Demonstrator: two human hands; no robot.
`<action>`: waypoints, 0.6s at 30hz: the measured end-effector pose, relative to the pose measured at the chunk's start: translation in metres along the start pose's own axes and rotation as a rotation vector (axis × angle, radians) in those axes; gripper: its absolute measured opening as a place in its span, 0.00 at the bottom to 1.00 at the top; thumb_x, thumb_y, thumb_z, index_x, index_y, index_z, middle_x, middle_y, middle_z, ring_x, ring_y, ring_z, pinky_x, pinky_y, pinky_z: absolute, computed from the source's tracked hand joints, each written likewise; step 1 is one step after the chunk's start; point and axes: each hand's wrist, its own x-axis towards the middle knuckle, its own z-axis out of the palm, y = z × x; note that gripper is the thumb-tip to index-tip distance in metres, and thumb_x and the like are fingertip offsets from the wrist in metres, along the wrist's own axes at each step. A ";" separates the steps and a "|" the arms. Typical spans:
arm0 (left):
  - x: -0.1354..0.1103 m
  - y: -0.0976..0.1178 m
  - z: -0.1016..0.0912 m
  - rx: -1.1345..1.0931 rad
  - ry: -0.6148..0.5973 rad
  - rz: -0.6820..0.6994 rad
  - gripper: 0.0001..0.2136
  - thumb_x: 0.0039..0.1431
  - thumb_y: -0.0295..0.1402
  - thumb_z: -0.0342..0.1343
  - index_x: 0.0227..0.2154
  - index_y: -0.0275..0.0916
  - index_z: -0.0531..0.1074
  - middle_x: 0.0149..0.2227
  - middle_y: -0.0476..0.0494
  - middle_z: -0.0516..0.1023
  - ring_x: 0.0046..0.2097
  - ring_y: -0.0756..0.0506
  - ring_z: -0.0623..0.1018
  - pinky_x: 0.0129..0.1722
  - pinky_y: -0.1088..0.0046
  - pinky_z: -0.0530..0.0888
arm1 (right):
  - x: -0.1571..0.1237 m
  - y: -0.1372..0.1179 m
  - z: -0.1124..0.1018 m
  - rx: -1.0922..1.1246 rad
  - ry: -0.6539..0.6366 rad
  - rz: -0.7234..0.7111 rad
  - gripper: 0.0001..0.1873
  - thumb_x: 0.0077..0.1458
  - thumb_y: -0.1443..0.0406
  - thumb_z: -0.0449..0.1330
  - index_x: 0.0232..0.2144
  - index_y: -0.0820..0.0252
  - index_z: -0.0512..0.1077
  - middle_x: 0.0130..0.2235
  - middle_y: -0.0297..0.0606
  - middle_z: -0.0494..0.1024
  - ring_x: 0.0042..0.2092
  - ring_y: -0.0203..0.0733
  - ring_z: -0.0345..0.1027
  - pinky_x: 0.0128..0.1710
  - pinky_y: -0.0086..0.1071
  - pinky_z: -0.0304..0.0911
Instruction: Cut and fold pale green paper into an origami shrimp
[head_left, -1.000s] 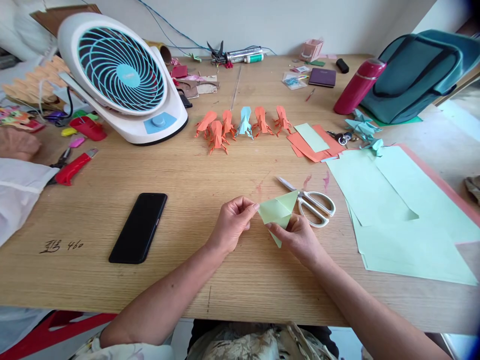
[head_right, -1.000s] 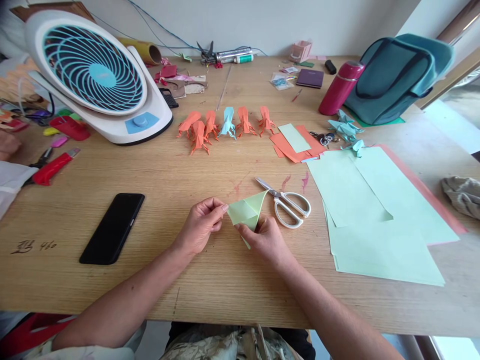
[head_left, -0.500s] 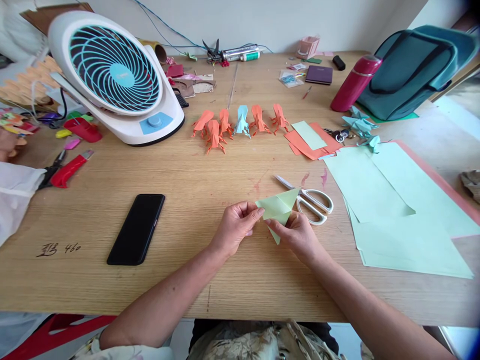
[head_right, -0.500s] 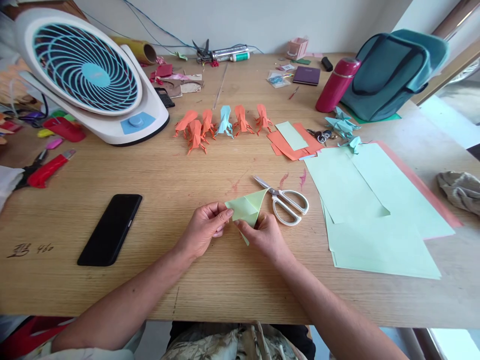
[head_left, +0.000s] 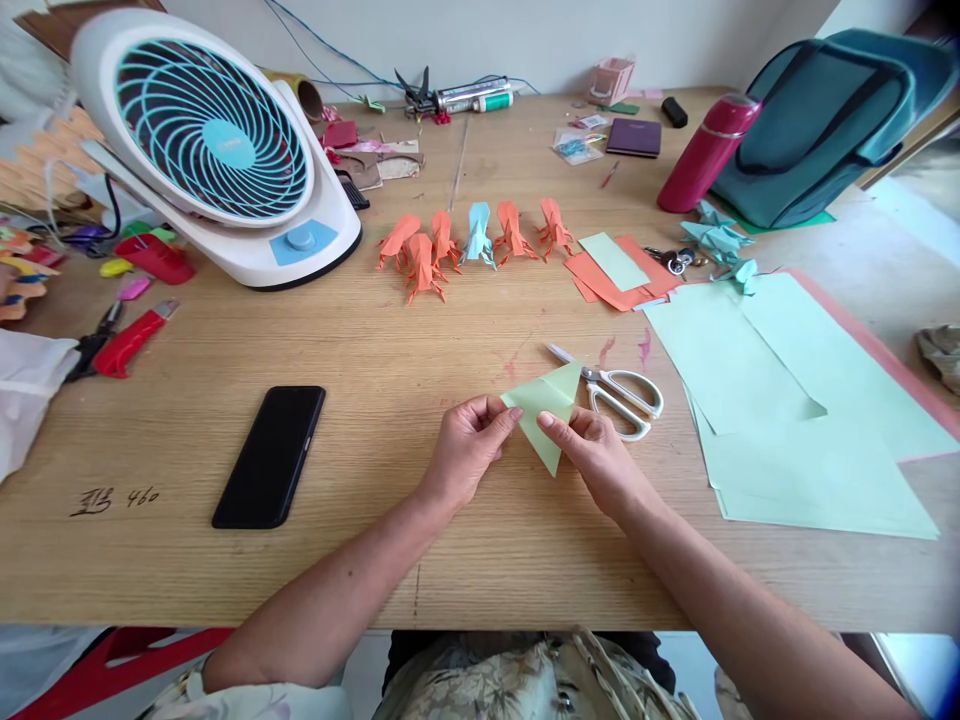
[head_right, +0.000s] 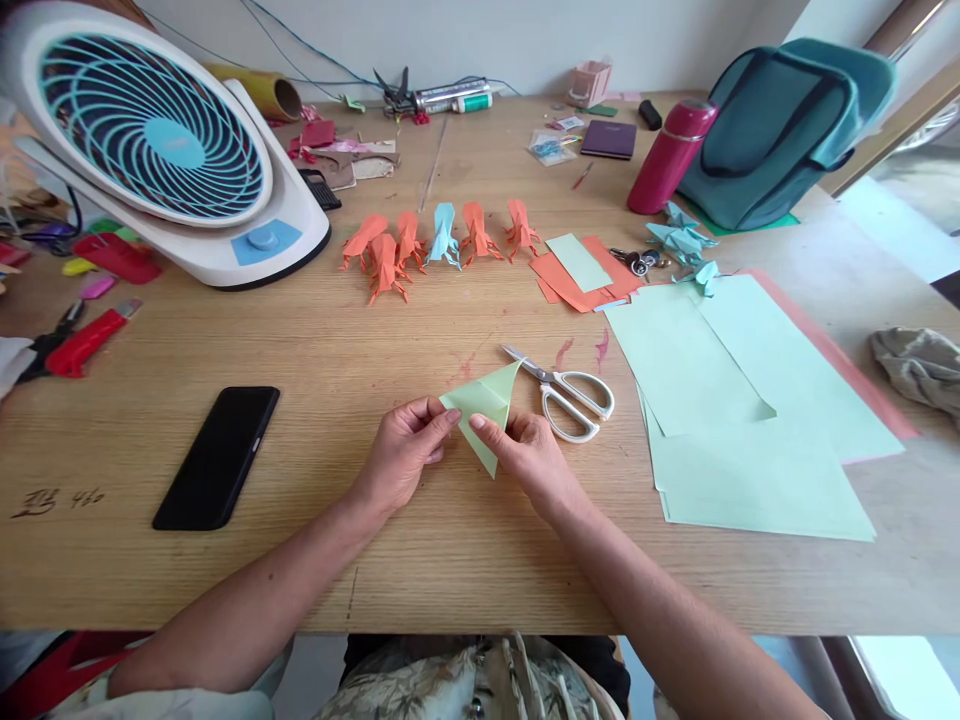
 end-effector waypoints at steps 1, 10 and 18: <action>-0.001 -0.001 0.000 0.022 -0.001 0.016 0.20 0.52 0.42 0.66 0.20 0.37 0.62 0.19 0.57 0.54 0.21 0.57 0.54 0.18 0.82 0.53 | 0.000 0.001 0.001 0.012 0.015 -0.002 0.23 0.51 0.47 0.66 0.25 0.59 0.70 0.24 0.31 0.67 0.26 0.33 0.54 0.25 0.30 0.49; -0.003 -0.006 0.003 -0.043 0.019 0.022 0.19 0.51 0.41 0.67 0.21 0.36 0.64 0.21 0.57 0.55 0.22 0.57 0.53 0.18 0.83 0.53 | 0.003 0.003 0.011 0.157 0.110 0.009 0.19 0.39 0.53 0.74 0.27 0.61 0.77 0.26 0.33 0.74 0.27 0.33 0.57 0.26 0.29 0.53; -0.002 -0.002 0.001 -0.076 -0.051 -0.068 0.18 0.49 0.40 0.69 0.22 0.37 0.64 0.20 0.57 0.56 0.22 0.57 0.55 0.17 0.84 0.54 | 0.004 0.007 0.011 0.140 0.118 -0.027 0.17 0.40 0.55 0.74 0.26 0.61 0.78 0.24 0.31 0.71 0.25 0.31 0.54 0.24 0.29 0.49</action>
